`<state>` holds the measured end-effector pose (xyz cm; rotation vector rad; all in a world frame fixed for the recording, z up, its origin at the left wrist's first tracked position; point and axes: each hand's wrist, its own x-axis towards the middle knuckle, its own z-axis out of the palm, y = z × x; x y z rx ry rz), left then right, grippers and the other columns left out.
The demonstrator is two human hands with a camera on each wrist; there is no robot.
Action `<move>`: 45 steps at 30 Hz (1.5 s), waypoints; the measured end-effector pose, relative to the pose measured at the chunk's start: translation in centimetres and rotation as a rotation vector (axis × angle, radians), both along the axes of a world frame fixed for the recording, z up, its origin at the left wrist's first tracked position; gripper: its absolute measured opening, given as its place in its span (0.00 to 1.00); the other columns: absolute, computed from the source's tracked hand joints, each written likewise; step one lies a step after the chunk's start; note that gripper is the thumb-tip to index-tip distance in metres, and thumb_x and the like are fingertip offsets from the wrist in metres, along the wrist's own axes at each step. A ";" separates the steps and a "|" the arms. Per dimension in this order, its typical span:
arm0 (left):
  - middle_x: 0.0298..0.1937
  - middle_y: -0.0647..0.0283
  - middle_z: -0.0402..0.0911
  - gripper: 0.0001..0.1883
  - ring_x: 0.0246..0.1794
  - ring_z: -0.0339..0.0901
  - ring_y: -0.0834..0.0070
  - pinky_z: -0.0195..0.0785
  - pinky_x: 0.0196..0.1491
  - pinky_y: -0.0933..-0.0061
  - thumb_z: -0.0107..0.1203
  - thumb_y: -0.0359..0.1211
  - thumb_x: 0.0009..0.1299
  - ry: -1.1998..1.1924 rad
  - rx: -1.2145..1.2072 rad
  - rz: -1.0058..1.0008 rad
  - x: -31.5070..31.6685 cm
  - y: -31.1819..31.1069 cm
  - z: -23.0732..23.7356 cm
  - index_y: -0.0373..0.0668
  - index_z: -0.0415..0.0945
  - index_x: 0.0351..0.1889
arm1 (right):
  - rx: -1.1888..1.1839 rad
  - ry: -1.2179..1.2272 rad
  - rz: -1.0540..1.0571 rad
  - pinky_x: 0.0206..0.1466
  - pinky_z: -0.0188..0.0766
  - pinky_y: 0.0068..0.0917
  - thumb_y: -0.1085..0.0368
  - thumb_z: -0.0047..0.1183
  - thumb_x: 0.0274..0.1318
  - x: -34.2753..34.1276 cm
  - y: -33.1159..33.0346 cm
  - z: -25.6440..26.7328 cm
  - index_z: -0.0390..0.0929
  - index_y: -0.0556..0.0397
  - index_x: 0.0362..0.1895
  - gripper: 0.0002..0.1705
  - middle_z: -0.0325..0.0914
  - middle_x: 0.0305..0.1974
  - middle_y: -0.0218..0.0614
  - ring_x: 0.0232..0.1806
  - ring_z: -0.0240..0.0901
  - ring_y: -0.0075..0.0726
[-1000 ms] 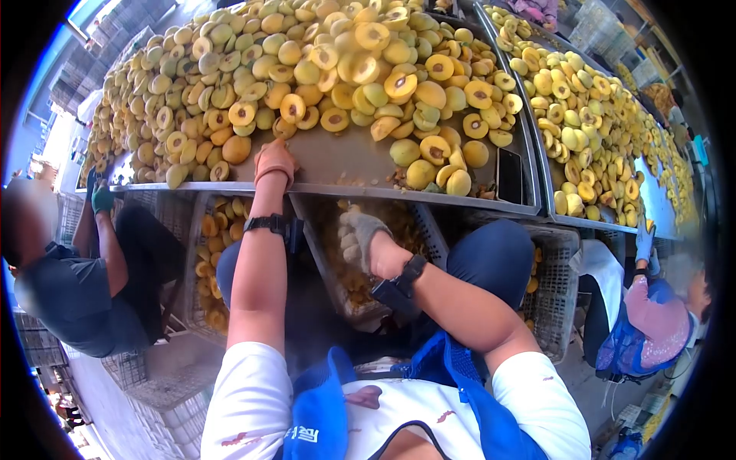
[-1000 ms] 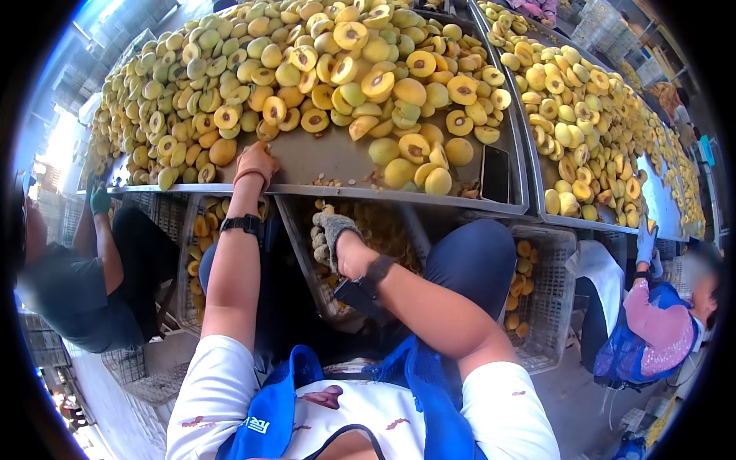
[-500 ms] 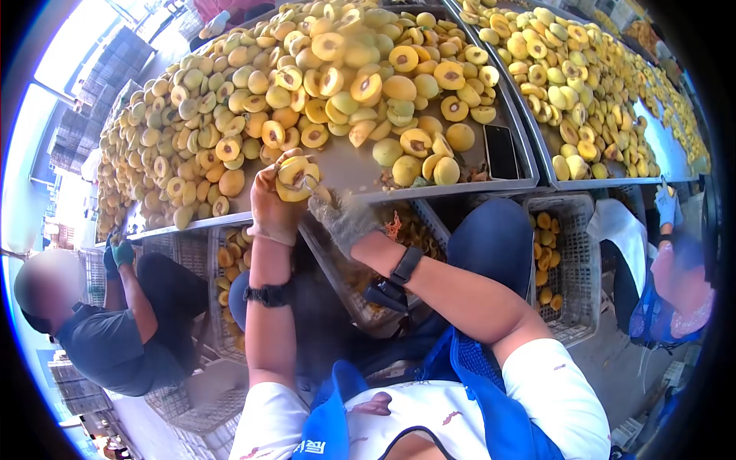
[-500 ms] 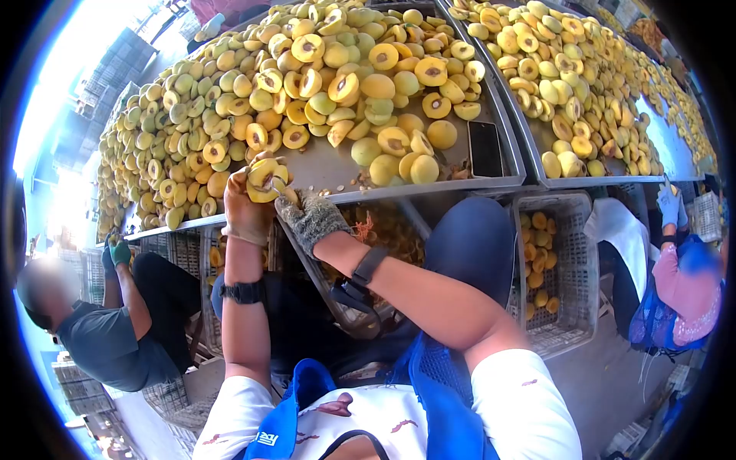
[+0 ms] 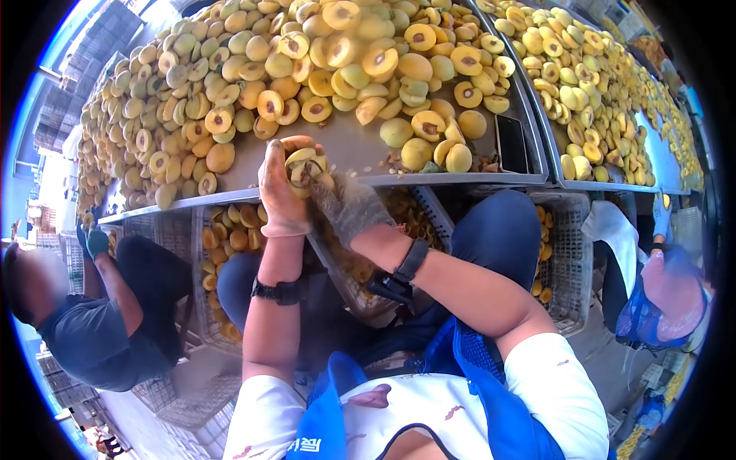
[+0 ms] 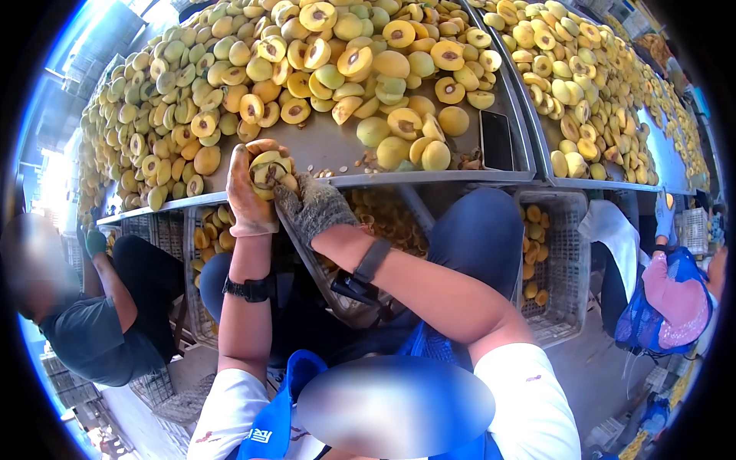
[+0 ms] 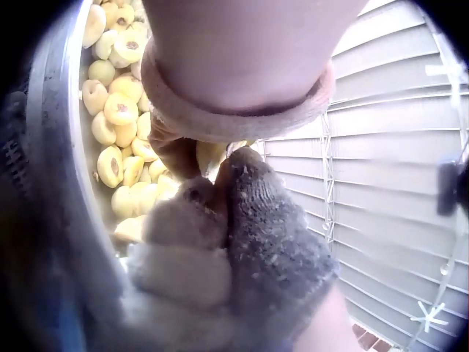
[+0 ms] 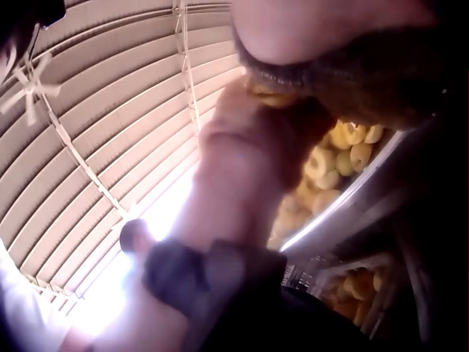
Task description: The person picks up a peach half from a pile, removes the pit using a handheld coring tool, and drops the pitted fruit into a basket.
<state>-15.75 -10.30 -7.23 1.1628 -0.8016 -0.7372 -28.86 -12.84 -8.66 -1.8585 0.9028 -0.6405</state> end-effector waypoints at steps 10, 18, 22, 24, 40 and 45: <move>0.32 0.57 0.80 0.30 0.32 0.77 0.71 0.72 0.39 0.72 0.36 0.53 0.80 0.357 0.140 -0.200 0.8 0.4 1.5 0.33 0.76 0.37 | 0.488 -0.083 0.309 0.44 0.75 0.32 0.56 0.49 0.72 -0.5 0.0 -0.8 0.76 0.52 0.49 0.14 0.81 0.38 0.39 0.39 0.77 0.40; 0.31 0.55 0.77 0.30 0.31 0.75 0.65 0.71 0.39 0.70 0.40 0.56 0.79 0.380 -0.056 -0.545 -0.2 0.2 1.4 0.33 0.73 0.45 | 1.756 -0.600 0.720 0.38 0.73 0.18 0.47 0.50 0.73 -3.1 -0.4 -2.9 0.75 0.50 0.57 0.22 0.78 0.43 0.24 0.39 0.76 0.20; 0.38 0.50 0.79 0.33 0.36 0.78 0.63 0.72 0.41 0.67 0.50 0.62 0.73 0.494 -0.132 -0.636 0.8 -0.6 0.9 0.37 0.74 0.46 | 1.959 -0.687 0.927 0.62 0.74 0.29 0.54 0.52 0.71 -2.9 0.6 -6.4 0.67 0.56 0.69 0.29 0.77 0.58 0.38 0.56 0.77 0.34; 0.38 0.55 0.81 0.33 0.39 0.78 0.63 0.71 0.44 0.66 0.35 0.59 0.80 -0.342 0.165 -0.333 1.6 0.0 3.8 0.38 0.79 0.42 | 1.376 -0.477 0.913 0.61 0.74 0.28 0.58 0.55 0.70 -3.9 0.3 -3.9 0.69 0.56 0.68 0.27 0.76 0.59 0.37 0.55 0.77 0.33; 0.27 0.74 0.76 0.13 0.29 0.73 0.83 0.67 0.30 0.81 0.51 0.38 0.76 0.980 -0.853 -0.545 11.4 2.5 4.3 0.48 0.74 0.28 | -0.034 0.917 0.888 0.53 0.72 0.47 0.40 0.49 0.60 -1.9 -2.3 -1.7 0.82 0.47 0.52 0.29 0.83 0.43 0.53 0.47 0.78 0.59; 0.45 0.61 0.86 0.17 0.40 0.82 0.64 0.76 0.42 0.65 0.53 0.45 0.75 0.507 0.331 0.267 11.6 -1.4 2.6 0.44 0.77 0.50 | -0.022 0.965 0.897 0.55 0.72 0.46 0.43 0.44 0.64 -1.8 -3.5 -3.1 0.79 0.45 0.54 0.26 0.82 0.46 0.52 0.50 0.78 0.57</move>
